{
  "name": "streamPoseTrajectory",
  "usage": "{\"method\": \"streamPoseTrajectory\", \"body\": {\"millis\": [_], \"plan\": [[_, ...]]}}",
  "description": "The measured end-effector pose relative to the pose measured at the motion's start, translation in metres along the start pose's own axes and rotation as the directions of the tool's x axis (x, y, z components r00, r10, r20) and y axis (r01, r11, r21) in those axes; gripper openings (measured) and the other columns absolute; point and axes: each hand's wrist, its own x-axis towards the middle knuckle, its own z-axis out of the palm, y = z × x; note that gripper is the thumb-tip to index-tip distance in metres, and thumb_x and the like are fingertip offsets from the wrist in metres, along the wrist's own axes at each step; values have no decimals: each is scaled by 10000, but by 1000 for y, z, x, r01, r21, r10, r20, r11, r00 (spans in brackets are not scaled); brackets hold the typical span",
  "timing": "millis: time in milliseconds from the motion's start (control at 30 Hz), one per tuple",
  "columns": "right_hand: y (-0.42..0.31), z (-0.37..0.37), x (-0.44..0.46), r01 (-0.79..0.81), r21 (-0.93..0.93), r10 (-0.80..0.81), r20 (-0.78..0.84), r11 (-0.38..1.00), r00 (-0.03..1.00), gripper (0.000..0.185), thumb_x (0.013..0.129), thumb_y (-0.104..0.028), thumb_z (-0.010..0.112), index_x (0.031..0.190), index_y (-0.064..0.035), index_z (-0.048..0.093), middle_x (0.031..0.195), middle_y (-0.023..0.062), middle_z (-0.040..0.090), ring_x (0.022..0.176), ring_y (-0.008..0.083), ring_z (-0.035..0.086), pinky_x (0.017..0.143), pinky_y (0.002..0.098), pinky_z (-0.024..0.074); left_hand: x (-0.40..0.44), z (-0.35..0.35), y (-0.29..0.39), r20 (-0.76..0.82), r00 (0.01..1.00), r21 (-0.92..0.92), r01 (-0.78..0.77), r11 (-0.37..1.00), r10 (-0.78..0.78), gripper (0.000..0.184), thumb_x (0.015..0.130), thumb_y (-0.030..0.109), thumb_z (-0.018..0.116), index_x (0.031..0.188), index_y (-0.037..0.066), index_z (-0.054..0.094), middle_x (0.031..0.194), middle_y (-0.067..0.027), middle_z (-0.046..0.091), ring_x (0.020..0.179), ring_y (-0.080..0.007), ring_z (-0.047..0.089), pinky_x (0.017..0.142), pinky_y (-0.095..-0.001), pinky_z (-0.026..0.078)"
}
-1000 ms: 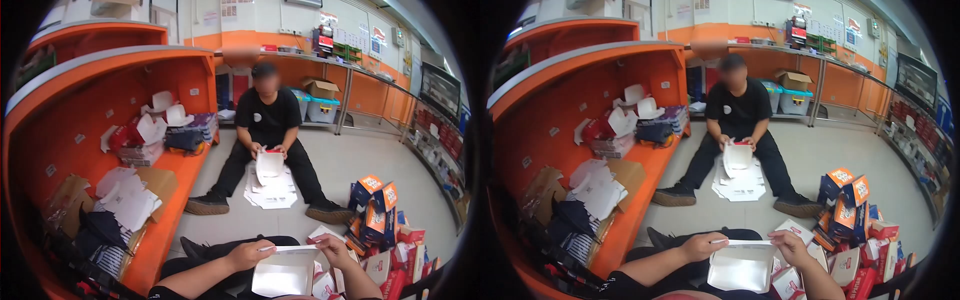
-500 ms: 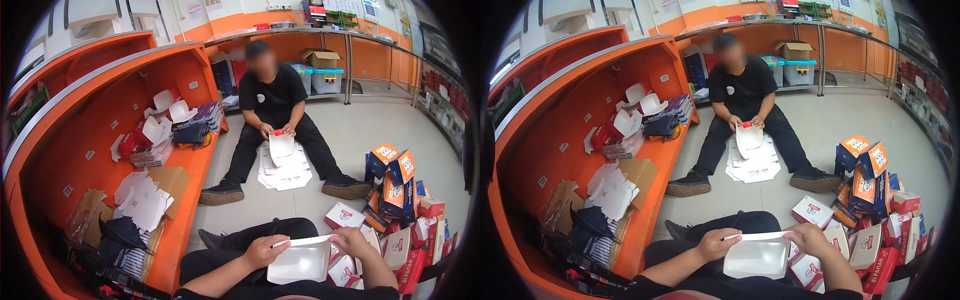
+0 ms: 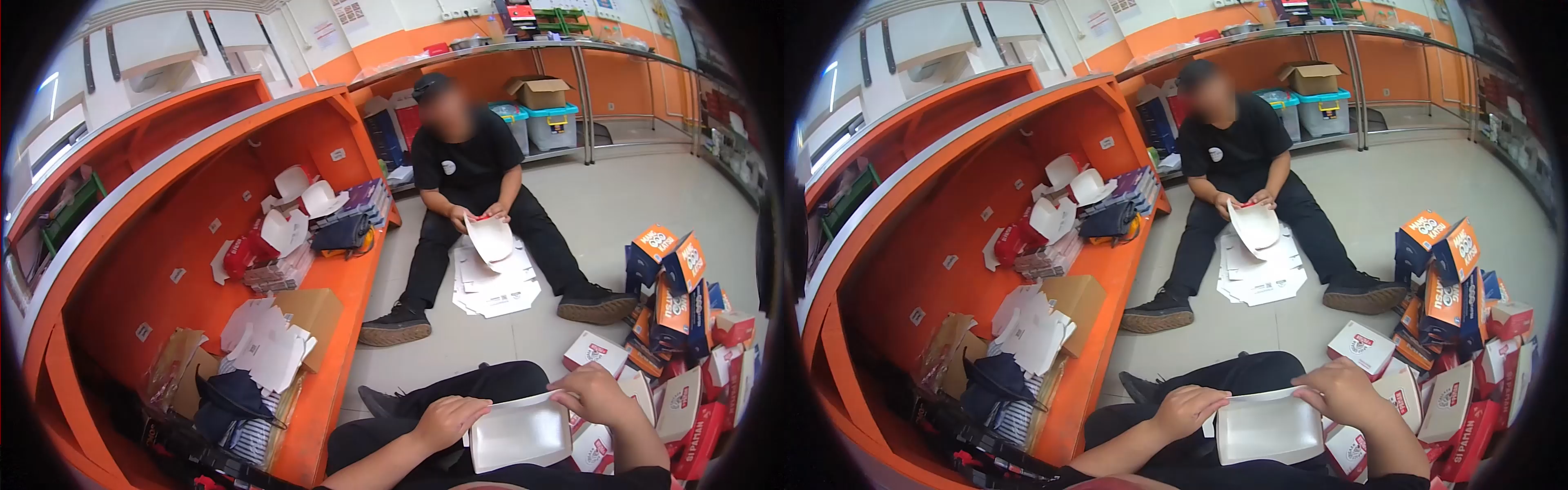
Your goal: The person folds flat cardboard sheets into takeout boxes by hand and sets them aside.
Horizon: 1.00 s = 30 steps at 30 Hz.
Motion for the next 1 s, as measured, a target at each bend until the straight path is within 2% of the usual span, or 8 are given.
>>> {"method": "streamPoseTrajectory", "body": {"millis": [167, 300, 500, 567, 633, 700, 867, 1000], "plan": [[-30, 3, 12, 164, -170, -139, 150, 972, 979, 207, 756, -283, 640, 898, -133, 658, 738, 13, 628, 722, 178, 606, 691, 335, 431, 16, -3, 29, 134, 989, 66, -73, 995, 63, 170, 744, 183, 676, 885, 96, 636, 786, 8, 637, 642, -152, 590, 599, -287, 442], [-43, 8, 21, 194, -278, -146, 183, 941, 972, 104, 740, -229, 616, 707, -132, 596, 649, -5, 584, 627, 160, 593, 664, 329, 415, 9, 4, 29, 90, 994, 145, -79, 986, 67, 160, 738, 153, 659, 895, 132, 638, 742, 39, 616, 611, -128, 558, 573, -271, 385], [-52, 22, 23, 174, -409, -180, 22, 896, 983, 116, 751, -210, 601, 709, -116, 547, 640, -4, 559, 624, 162, 580, 704, 346, 408, 7, -6, 23, 4, 997, 292, -80, 953, 83, 170, 735, 217, 667, 899, 179, 642, 789, 65, 623, 647, -106, 577, 618, -249, 377], [-49, 21, 25, 122, -516, -178, -60, 848, 982, 131, 745, -229, 619, 739, -113, 557, 657, -2, 565, 641, 160, 578, 708, 345, 407, 8, -15, 16, -36, 998, 318, 56, 946, -47, 180, 766, 193, 654, 937, 142, 640, 834, 11, 625, 695, -143, 603, 651, -269, 430], [-47, 16, 23, 22, -406, -99, -169, 914, 981, 228, 719, -200, 665, 902, -93, 582, 752, 30, 589, 708, 187, 584, 689, 348, 424, -4, -16, -5, 15, 907, -23, 421, 907, -420, 200, 799, 127, 626, 994, 81, 621, 869, -56, 618, 744, -178, 620, 675, -283, 473], [-46, 14, 18, -87, -254, 18, -263, 963, 965, 322, 711, -168, 677, 1004, -80, 575, 820, 56, 597, 743, 214, 587, 676, 358, 436, -17, -19, -21, 49, 859, -202, 508, 837, -510, 197, 831, 124, 585, 1020, 75, 613, 860, -82, 604, 725, -247, 599, 631, -309, 473], [-25, 28, -14, -425, 352, 485, -100, 834, 869, 387, 777, 48, 526, 1157, -25, 512, 1091, 166, 578, 1022, 279, 569, 879, 330, 452, -33, -23, -20, 52, 928, -97, 371, 923, -368, 258, 815, 59, 575, 1068, 98, 605, 780, -88, 538, 695, -256, 556, 628, -328, 457], [-14, 29, -40, -110, 56, 110, -10, 992, 994, 437, 629, 36, 582, 1041, -108, 620, 1092, 101, 581, 1042, 280, 531, 881, 380, 425, -67, -5, -28, 144, 966, -69, 227, 971, -215, 442, 697, -60, 534, 1097, 122, 585, 885, -121, 505, 825, -296, 533, 734, -367, 455]]}}
